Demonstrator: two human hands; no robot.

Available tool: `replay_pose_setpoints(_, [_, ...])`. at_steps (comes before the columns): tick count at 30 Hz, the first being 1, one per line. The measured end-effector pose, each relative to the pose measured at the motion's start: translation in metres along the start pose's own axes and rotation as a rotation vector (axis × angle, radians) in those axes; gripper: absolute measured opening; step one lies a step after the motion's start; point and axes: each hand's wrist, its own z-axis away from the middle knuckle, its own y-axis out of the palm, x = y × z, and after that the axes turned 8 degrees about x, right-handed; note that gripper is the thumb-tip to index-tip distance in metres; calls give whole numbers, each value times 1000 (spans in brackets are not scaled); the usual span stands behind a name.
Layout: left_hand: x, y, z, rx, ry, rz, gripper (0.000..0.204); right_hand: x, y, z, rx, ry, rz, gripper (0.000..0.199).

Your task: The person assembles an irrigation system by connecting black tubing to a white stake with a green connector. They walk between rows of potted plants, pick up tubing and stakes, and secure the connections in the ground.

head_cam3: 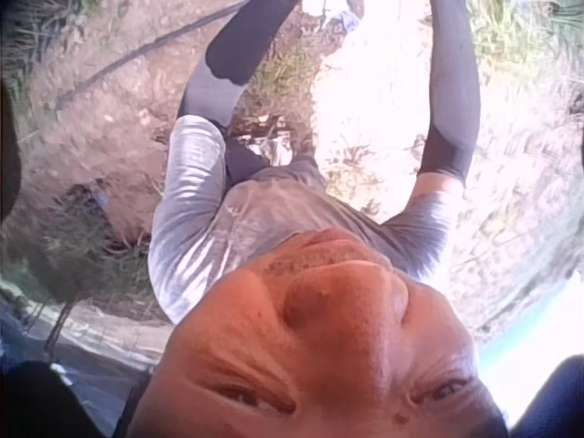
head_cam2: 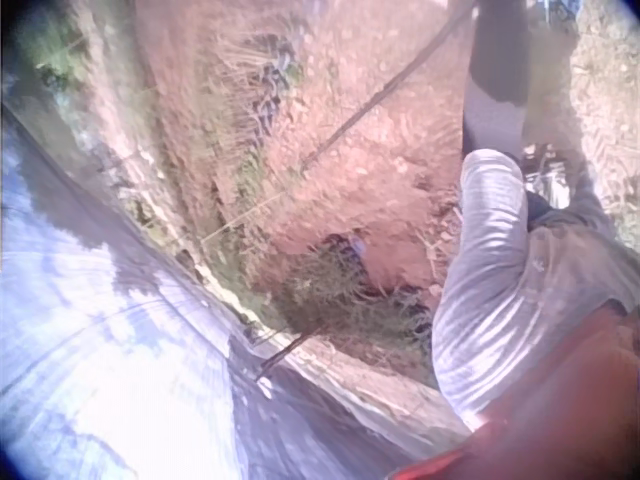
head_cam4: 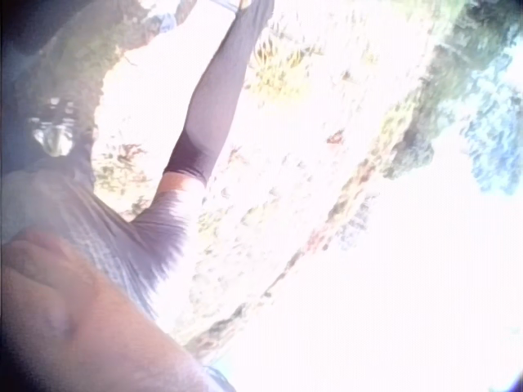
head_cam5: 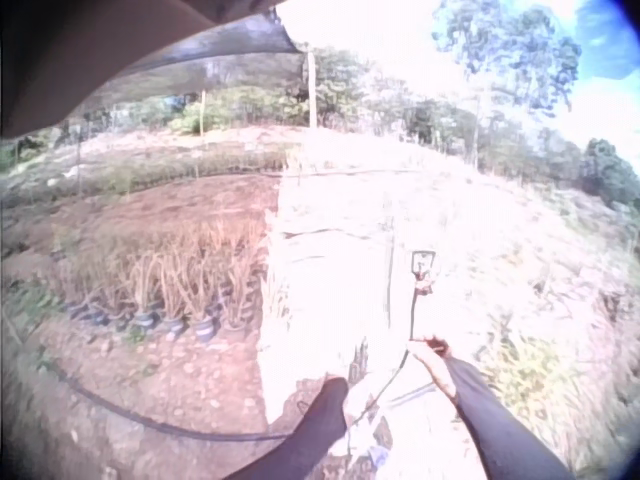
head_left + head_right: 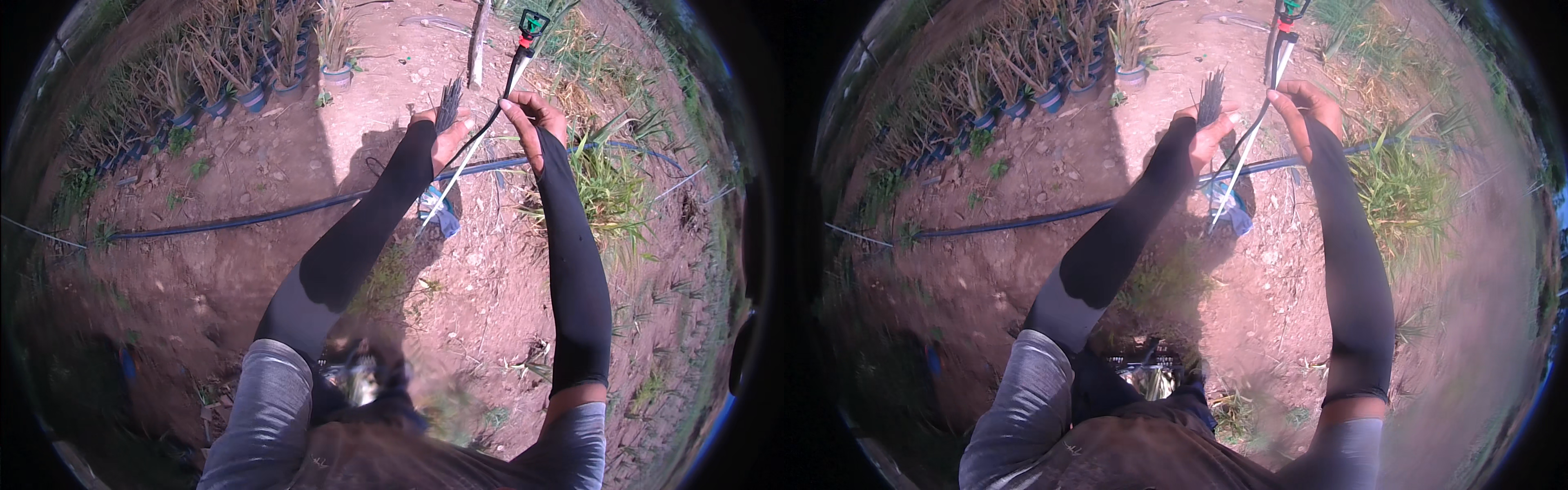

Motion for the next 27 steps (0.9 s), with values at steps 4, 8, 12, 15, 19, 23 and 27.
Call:
replay_pose_setpoints(4, [13,17,-41,95,32,273,30,6,5,-1,-39,8,102,28])
replay_pose_setpoints(8, [-14,27,-36,79,-72,161,29,8,-1,2,3,86,-35,29])
replay_pose_setpoints(12, [5,33,-46,-6,77,229,22,9,-10,3,107,151,-261,26])
replay_pose_setpoints(15, [15,36,-48,-30,128,177,23,-7,-16,1,150,109,-210,23])
replay_pose_setpoints(19, [12,44,-48,-4,41,109,21,-41,-18,-4,64,-410,-73,21])
replay_pose_setpoints(23, [13,43,-49,6,70,243,20,-43,-9,-5,-25,-411,-84,19])
replay_pose_setpoints(27, [-7,41,-43,23,4,146,19,-38,-11,-4,-51,-395,1,15])
